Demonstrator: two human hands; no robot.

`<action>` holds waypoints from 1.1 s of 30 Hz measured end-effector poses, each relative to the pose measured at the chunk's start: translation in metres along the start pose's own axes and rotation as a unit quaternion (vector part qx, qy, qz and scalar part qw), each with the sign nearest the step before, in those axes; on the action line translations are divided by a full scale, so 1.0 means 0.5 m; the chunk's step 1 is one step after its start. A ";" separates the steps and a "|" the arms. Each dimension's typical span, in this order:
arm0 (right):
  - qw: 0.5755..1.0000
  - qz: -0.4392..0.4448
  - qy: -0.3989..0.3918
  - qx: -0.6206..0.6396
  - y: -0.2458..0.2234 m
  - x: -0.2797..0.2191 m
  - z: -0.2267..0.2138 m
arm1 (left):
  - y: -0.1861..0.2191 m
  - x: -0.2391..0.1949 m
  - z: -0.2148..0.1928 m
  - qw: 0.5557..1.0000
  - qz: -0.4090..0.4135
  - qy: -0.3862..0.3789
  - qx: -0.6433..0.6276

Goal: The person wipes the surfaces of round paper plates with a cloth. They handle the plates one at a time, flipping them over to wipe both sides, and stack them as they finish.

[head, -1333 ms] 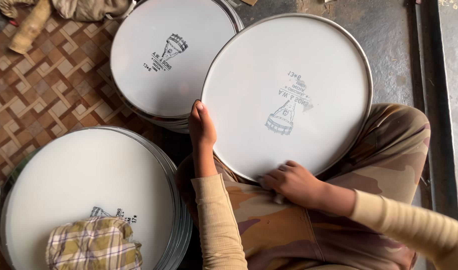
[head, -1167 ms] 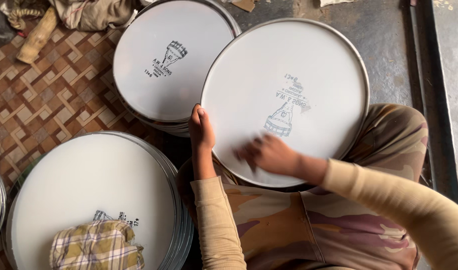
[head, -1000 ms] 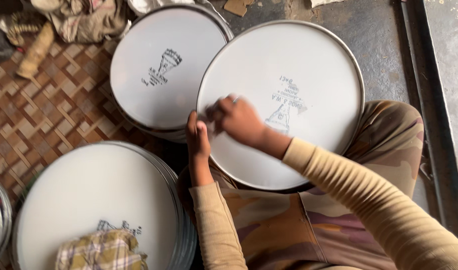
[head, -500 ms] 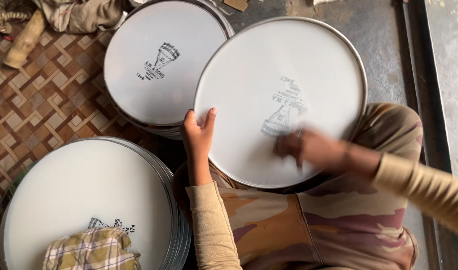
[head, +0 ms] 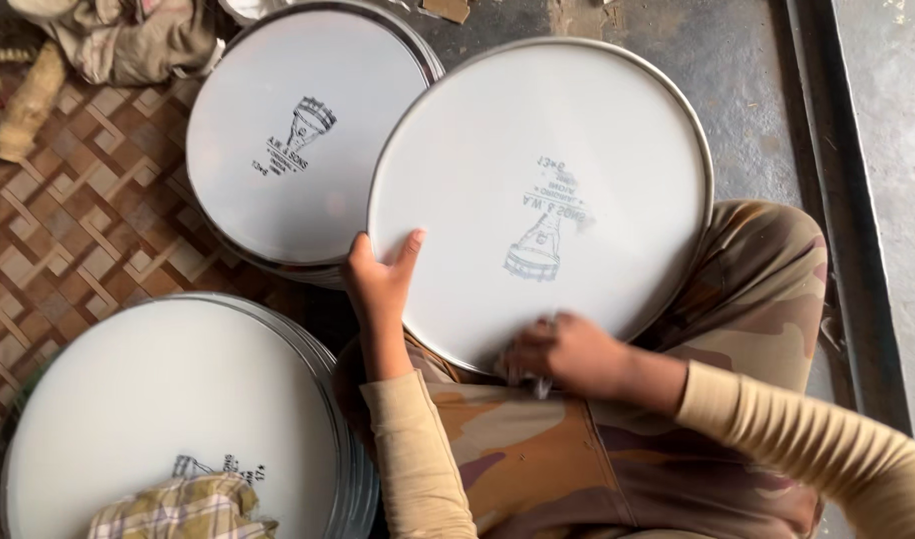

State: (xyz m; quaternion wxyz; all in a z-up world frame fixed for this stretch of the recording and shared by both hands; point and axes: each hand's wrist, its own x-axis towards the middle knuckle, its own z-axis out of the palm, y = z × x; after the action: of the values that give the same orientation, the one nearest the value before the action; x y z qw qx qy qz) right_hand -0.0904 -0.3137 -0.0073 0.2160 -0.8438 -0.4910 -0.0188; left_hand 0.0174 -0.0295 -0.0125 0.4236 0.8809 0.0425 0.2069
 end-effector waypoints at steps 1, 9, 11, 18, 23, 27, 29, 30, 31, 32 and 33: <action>0.999 0.013 -0.012 0.040 0.049 0.006 -0.010 | -0.002 0.004 -0.005 1.000 0.006 0.002 0.008; 0.924 0.234 0.295 -0.061 0.269 0.036 -0.151 | 0.006 0.005 -0.020 1.000 -0.005 -0.003 0.005; 0.974 0.146 0.158 -0.064 0.167 0.039 -0.107 | 0.004 0.006 -0.015 1.000 -0.017 -0.008 0.008; 0.986 -0.030 -0.016 0.161 0.014 -0.005 -0.036 | 0.004 -0.016 -0.033 0.960 -0.091 -0.062 -0.258; 0.941 0.163 0.132 0.266 0.064 -0.008 -0.105 | 0.056 -0.017 -0.076 0.907 -0.172 -0.088 -0.374; 0.890 0.228 0.228 0.322 0.078 -0.001 -0.133 | 0.163 -0.017 -0.166 0.949 -0.036 -0.008 -0.315; 0.885 0.236 0.244 0.318 0.077 -0.018 -0.121 | 0.222 -0.038 -0.230 0.971 0.005 0.023 -0.237; 0.882 0.242 0.250 0.317 0.073 -0.031 -0.114 | 0.252 -0.047 -0.255 0.982 0.030 0.038 -0.182; 0.882 0.233 0.252 0.323 0.084 -0.030 -0.107 | 0.280 -0.048 -0.269 0.992 0.071 0.050 -0.093; 0.881 0.225 0.254 0.329 0.091 -0.031 -0.103 | 0.308 -0.052 -0.275 0.992 0.112 0.060 -0.002; 0.881 0.214 0.259 0.332 0.097 -0.028 -0.098 | 0.330 -0.050 -0.271 0.981 0.156 0.071 0.089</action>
State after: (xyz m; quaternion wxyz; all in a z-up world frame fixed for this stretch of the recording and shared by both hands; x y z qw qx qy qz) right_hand -0.0482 -0.3646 0.0170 0.6019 -0.7720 -0.2025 -0.0262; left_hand -0.0763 -0.0423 0.1807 0.3024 0.8939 -0.0470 0.3277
